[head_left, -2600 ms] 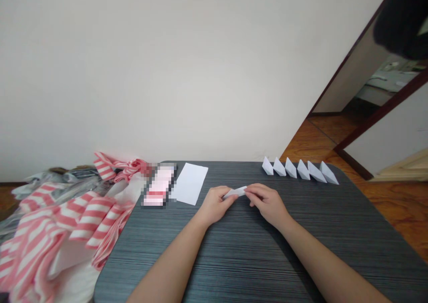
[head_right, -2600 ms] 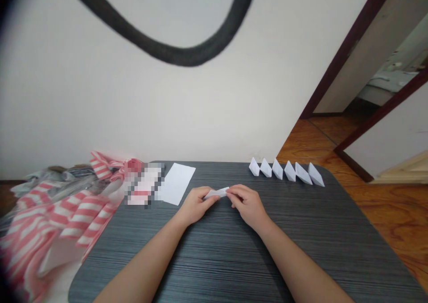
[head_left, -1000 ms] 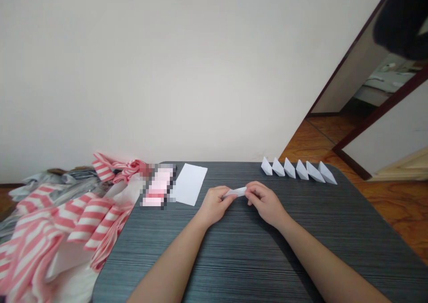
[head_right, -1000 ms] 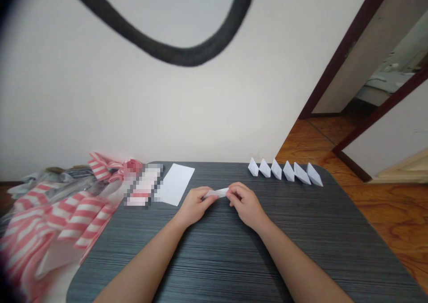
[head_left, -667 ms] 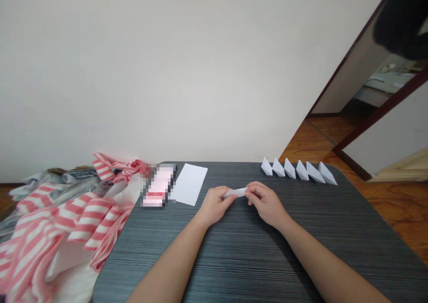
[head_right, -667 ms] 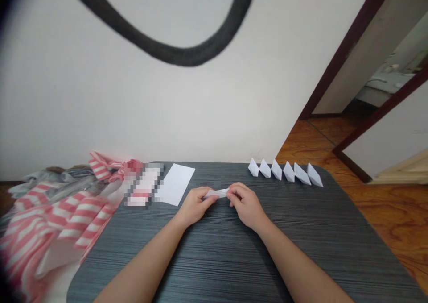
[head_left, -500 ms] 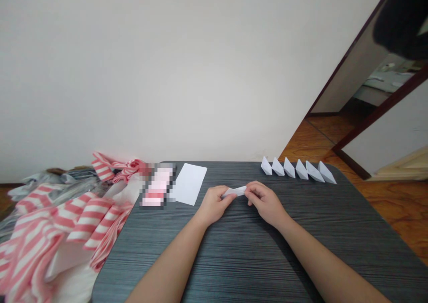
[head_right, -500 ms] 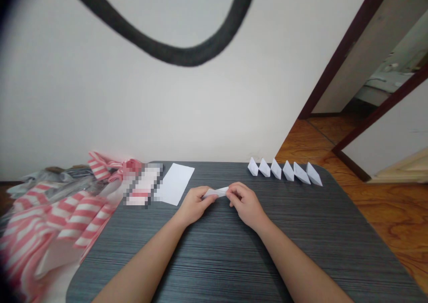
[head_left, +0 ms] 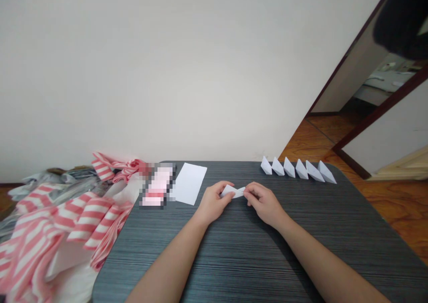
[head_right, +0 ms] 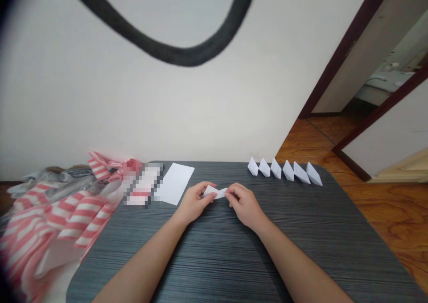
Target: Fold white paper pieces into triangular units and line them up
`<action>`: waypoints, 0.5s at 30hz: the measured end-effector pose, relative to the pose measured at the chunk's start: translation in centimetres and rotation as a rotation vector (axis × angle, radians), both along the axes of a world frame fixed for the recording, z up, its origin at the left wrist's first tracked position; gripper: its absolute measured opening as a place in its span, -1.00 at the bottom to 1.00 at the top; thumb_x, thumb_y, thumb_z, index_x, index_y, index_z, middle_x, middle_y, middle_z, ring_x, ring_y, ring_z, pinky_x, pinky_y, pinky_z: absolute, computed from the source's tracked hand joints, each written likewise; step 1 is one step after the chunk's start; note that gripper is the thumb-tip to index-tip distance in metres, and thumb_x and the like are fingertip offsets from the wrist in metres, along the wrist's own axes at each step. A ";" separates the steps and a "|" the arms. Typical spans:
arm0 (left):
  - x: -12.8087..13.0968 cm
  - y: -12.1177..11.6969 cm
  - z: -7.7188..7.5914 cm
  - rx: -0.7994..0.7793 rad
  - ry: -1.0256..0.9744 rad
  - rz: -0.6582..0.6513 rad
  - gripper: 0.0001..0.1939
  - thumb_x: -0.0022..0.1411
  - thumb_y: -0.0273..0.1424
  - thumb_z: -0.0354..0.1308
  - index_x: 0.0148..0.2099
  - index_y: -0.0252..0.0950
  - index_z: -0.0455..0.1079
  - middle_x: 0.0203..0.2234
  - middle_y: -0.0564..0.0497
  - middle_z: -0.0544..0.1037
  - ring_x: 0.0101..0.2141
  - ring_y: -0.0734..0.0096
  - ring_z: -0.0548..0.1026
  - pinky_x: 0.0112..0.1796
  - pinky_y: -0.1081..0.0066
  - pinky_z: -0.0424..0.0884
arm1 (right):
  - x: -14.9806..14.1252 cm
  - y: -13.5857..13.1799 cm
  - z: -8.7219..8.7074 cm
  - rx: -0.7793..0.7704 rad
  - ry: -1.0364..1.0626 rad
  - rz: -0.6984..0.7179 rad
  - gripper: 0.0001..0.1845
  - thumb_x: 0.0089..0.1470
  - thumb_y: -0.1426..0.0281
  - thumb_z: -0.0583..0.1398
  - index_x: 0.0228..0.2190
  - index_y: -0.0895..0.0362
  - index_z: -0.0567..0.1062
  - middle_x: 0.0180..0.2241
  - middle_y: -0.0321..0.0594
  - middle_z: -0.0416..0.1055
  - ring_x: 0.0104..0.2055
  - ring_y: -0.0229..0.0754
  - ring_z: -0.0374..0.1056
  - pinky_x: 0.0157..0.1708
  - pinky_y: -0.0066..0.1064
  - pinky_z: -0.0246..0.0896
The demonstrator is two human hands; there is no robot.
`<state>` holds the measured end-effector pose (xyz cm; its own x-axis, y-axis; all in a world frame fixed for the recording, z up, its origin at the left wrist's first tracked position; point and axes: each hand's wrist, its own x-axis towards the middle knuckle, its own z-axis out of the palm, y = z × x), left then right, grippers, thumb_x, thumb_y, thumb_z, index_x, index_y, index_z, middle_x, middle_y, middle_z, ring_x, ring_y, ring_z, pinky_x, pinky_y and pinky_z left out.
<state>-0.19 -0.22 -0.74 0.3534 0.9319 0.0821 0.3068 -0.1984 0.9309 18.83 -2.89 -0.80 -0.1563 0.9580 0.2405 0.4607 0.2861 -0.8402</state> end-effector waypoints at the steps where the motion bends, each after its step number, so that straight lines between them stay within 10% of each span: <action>1: 0.0 0.0 -0.1 -0.019 -0.023 0.000 -0.71 0.15 -0.28 0.06 -0.09 -0.27 0.35 -0.46 0.04 0.47 -0.47 0.47 0.40 -0.42 0.49 0.26 | -0.1 0.0 -0.3 -0.026 0.045 -0.004 -0.81 0.11 0.39 0.08 -0.52 0.12 0.36 -0.52 -0.30 0.30 -0.46 -0.26 0.26 -0.40 -0.40 0.15; 6: 0.1 0.0 -0.1 -0.059 -0.085 0.009 -0.73 0.15 -0.28 0.06 -0.11 -0.27 0.32 -0.46 0.04 0.46 -0.49 0.49 0.40 -0.44 0.51 0.28 | -0.2 0.3 -1.7 -0.215 0.388 0.032 -0.63 0.04 0.35 0.16 -0.08 0.07 0.25 -0.35 -0.28 0.34 -0.52 -0.31 0.28 -0.56 -0.47 0.20; 15: 0.1 0.0 -0.1 -0.080 -0.113 -0.024 -0.79 0.14 -0.30 0.07 -0.20 -0.30 0.29 -0.49 0.05 0.43 -0.50 0.51 0.38 -0.46 0.53 0.25 | 0.3 -0.1 -0.9 -0.274 0.112 0.057 -0.74 0.12 0.29 0.07 -0.47 0.16 0.45 -0.68 -0.33 0.35 -0.61 -0.31 0.28 -0.52 -0.49 0.14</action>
<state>-0.08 -0.27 -0.87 0.3684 0.9284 0.0488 0.1948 -0.1284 0.9724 19.14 -2.96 -1.66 -0.1986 0.9801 -0.0066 0.3503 0.0647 -0.9344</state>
